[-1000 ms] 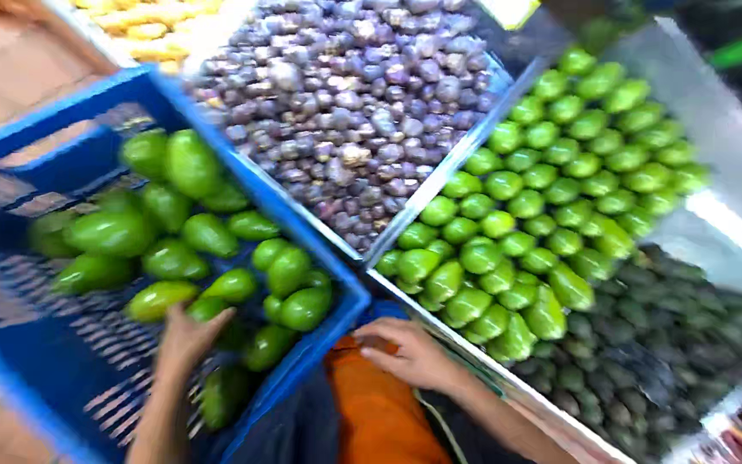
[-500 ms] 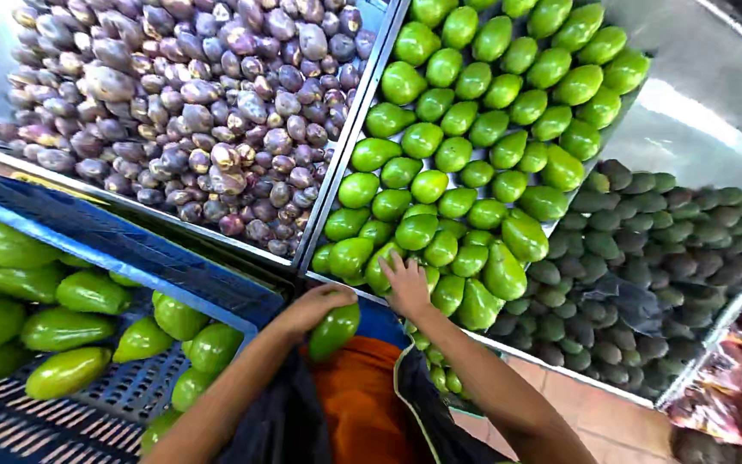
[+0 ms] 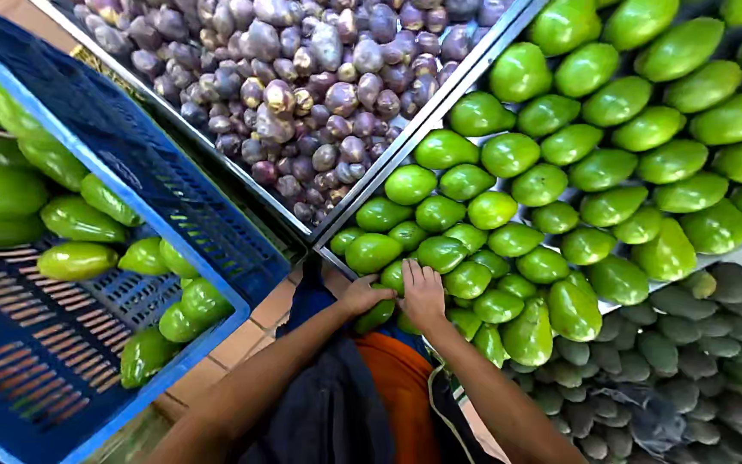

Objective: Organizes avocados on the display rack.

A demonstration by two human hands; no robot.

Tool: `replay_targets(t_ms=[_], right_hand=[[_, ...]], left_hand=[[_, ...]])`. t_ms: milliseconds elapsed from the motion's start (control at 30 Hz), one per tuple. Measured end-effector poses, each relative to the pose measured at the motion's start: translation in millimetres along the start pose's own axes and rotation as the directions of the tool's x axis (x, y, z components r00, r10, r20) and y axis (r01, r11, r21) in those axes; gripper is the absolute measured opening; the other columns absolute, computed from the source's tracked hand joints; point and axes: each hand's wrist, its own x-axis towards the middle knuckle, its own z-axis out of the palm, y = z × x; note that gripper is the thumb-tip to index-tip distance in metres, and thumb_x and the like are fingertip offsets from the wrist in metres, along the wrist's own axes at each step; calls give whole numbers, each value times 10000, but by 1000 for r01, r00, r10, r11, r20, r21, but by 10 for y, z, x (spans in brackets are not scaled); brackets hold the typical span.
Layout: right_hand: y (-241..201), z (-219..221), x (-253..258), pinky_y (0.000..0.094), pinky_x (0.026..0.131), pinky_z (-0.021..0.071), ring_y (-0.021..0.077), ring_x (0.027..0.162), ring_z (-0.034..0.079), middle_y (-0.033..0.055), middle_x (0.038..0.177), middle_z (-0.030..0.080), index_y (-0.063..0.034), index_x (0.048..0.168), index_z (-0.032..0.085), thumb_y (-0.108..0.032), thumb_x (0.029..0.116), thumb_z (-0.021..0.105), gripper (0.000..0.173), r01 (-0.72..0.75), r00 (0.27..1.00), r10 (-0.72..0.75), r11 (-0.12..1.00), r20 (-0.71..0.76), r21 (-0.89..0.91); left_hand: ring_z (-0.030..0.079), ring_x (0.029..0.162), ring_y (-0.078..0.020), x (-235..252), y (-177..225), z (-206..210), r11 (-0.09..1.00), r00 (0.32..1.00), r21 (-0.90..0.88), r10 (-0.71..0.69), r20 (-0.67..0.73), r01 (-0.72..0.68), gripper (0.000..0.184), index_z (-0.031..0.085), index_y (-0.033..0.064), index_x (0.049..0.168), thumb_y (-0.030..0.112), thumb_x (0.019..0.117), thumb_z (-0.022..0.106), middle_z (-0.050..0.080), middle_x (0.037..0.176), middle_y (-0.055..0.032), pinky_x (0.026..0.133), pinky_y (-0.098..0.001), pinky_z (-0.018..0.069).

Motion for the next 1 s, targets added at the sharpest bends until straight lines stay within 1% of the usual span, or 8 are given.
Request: replay_targets(t_ms=[100, 200, 333, 433, 600, 767, 900, 1000], right_hand=[[51, -47, -80, 559, 996, 481, 401, 1215, 568, 119, 1521, 518, -119, 1488, 524, -393, 785, 864, 828, 64, 997, -62, 997, -44, 44], [-1, -126, -489, 606, 1033, 472, 430, 1296, 540, 142, 1498, 536, -112, 1434, 577, -431, 883, 768, 665, -102, 990, 115, 984, -83, 145], [-190, -160, -735, 609, 847, 551, 461, 1129, 622, 210, 1605, 365, -145, 1509, 491, -723, 750, 750, 989, -483, 852, 457, 874, 254, 49], [-214, -83, -562, 602, 752, 579, 481, 1045, 649, 245, 1669, 184, -126, 1566, 381, -688, 678, 835, 1145, -639, 720, 582, 768, 378, 33], [-73, 26, -610, 617, 773, 566, 456, 1064, 647, 172, 1662, 277, -169, 1614, 300, -644, 621, 874, 1242, -728, 682, 675, 664, 282, 172], [-90, -14, -740, 567, 730, 587, 389, 901, 712, 123, 1647, 349, -212, 1576, 400, -712, 722, 793, 1065, -739, 670, 716, 616, 197, 271], [-156, 15, -738, 560, 778, 601, 438, 967, 699, 195, 1700, 149, -185, 1620, 302, -591, 860, 747, 970, -741, 671, 686, 600, 284, 301], [-196, 78, -710, 570, 769, 601, 480, 1014, 669, 208, 1712, -15, -197, 1663, 139, -402, 795, 853, 1143, -737, 676, 656, 592, 336, 325]], left_hand=[[626, 1247, -300, 46, -49, -43, 999, 1000, 39, -2, 8, 2, 719, 600, 140, 1419, 556, 854, 753, 667, 1317, -156, 1071, -564, 485], [626, 1232, -325, 62, -100, -110, 999, 998, 14, -31, 60, 30, 697, 625, 125, 1381, 569, 855, 738, 668, 1294, -176, 1058, -578, 486], [664, 1160, -309, 120, -77, -219, 994, 986, 100, -52, 159, 36, 602, 694, 130, 1269, 568, 858, 731, 705, 1211, -157, 1018, -561, 517], [638, 1204, -313, 13, 125, -187, 919, 968, 393, -60, 243, -41, 609, 686, 141, 1296, 555, 854, 739, 683, 1263, -155, 1036, -578, 493], [682, 1121, -221, -244, 306, -7, 638, 937, 686, 248, 247, -350, 575, 679, 275, 1297, 583, 813, 726, 715, 1219, -10, 962, -569, 551], [699, 998, -276, -196, 348, 49, 651, 960, 706, 211, 186, -279, 571, 672, 213, 1194, 600, 783, 755, 720, 1061, -84, 858, -580, 567], [687, 1101, -251, -273, 391, 160, 539, 941, 781, 287, 180, -314, 773, 523, 252, 1441, 636, 798, 718, 695, 1239, -55, 939, -554, 563], [702, 1000, -288, -326, 446, 301, 346, 898, 878, 402, 179, -330, 886, 353, 378, 1583, 607, 808, 717, 490, 1504, -95, 825, -528, 607]])
